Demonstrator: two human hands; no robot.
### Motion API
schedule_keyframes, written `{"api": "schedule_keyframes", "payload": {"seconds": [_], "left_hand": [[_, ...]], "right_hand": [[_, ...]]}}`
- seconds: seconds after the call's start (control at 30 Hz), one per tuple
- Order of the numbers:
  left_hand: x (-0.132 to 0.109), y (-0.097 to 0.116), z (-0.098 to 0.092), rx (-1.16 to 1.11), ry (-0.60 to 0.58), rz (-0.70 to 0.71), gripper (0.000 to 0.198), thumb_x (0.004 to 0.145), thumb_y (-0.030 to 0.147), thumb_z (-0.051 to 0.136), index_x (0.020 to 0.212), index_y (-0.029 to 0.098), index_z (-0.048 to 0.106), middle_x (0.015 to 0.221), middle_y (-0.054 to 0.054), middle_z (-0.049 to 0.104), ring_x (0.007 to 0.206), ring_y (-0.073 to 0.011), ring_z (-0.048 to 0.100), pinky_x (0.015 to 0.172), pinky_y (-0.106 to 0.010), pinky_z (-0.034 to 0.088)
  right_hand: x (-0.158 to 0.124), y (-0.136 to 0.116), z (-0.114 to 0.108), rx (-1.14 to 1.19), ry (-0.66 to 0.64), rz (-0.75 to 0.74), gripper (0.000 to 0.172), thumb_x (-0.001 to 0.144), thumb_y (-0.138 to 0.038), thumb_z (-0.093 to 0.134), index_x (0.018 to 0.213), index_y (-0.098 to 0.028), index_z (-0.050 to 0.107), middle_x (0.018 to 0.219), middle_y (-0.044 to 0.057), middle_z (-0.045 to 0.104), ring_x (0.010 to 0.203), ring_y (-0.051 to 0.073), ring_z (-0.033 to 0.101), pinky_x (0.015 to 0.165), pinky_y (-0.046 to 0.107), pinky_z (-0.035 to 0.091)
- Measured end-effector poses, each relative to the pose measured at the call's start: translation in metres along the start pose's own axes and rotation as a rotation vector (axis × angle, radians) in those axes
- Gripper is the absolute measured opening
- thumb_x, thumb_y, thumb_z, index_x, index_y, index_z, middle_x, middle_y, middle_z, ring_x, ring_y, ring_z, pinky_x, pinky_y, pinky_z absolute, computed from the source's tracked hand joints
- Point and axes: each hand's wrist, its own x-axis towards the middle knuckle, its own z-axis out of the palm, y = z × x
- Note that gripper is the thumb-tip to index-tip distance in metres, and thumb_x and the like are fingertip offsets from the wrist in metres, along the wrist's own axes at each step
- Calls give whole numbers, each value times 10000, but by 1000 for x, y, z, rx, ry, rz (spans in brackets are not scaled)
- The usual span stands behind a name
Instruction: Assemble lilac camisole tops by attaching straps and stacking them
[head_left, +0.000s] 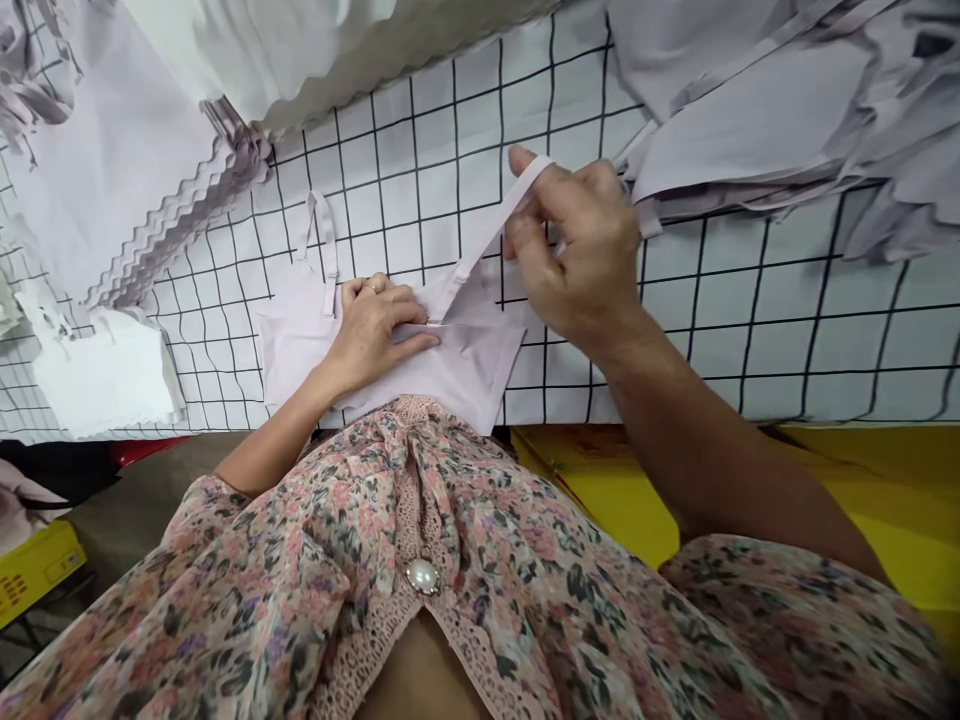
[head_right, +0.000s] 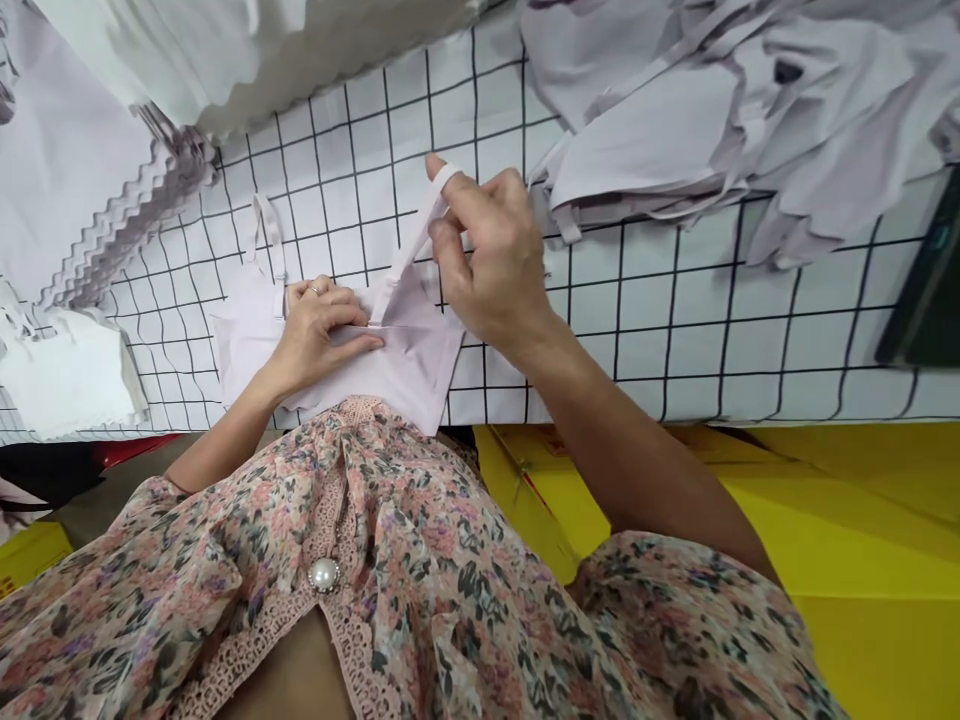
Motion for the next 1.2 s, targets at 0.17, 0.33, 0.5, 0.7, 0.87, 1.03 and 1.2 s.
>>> {"api": "schedule_keyframes", "payload": {"seconds": [0.17, 0.33, 0.5, 0.7, 0.87, 1.03, 1.2], "left_hand": [[0, 3, 5, 61, 136, -32, 275, 982, 501, 751, 1105, 257, 724, 1074, -54, 711, 1123, -285, 593, 1087, -491, 366], [-29, 2, 12, 142, 315, 18, 340, 1076, 459, 599, 1373, 298, 634, 1393, -104, 665, 1363, -292, 593, 1217, -526, 379], [-51, -1, 47, 145, 230, 163, 489, 1134, 344, 336, 1607, 278, 440, 1689, -109, 484, 1674, -256, 318, 1372, -560, 234], [-49, 0, 71, 217, 164, 146, 720, 1099, 513, 359, 1728, 183, 241, 1823, -153, 231, 1728, -288, 132, 1416, -539, 102], [-69, -23, 40, 181, 286, 64, 741, 1081, 619, 421, 1695, 212, 335, 1791, -169, 312, 1708, -324, 205, 1386, -580, 168], [-76, -75, -4, 111, 628, -225, 597, 1008, 631, 612, 1481, 269, 568, 1561, -170, 565, 1547, -393, 438, 1262, -613, 358], [-59, -112, -16, 97, 726, -348, 493, 797, 573, 897, 1086, 260, 648, 1166, -117, 671, 1228, -377, 588, 1110, -596, 424]], "right_hand": [[14, 14, -9, -5, 10, 47, 278, 1070, -317, 494, 1136, -221, 747, 940, 123, 724, 1068, 306, 573, 998, 469, 476], [-2, 14, -20, -65, 194, -2, 406, 1105, -360, 398, 1147, -157, 747, 1057, 181, 729, 1061, 326, 635, 1095, 523, 434], [-64, -28, 19, -10, 133, -146, 624, 1123, -384, 207, 1553, -117, 573, 1439, 224, 678, 1384, 356, 585, 1251, 585, 346], [-114, -26, 71, -171, -57, -186, 751, 1113, -575, 229, 1716, -136, 307, 1771, 239, 303, 1663, 386, 273, 1289, 755, 155], [-126, 21, 47, -285, 26, -88, 756, 1089, -637, 290, 1679, -173, 383, 1737, 258, 355, 1606, 443, 322, 1221, 801, 183], [-111, 51, 50, -231, 442, 103, 612, 972, -759, 531, 1071, -186, 724, 1260, 294, 647, 1228, 463, 477, 1087, 730, 264], [-92, 35, 69, -233, 395, 200, 366, 963, -570, 634, 874, -215, 626, 1120, 231, 614, 1172, 423, 429, 1070, 760, 247]]}}
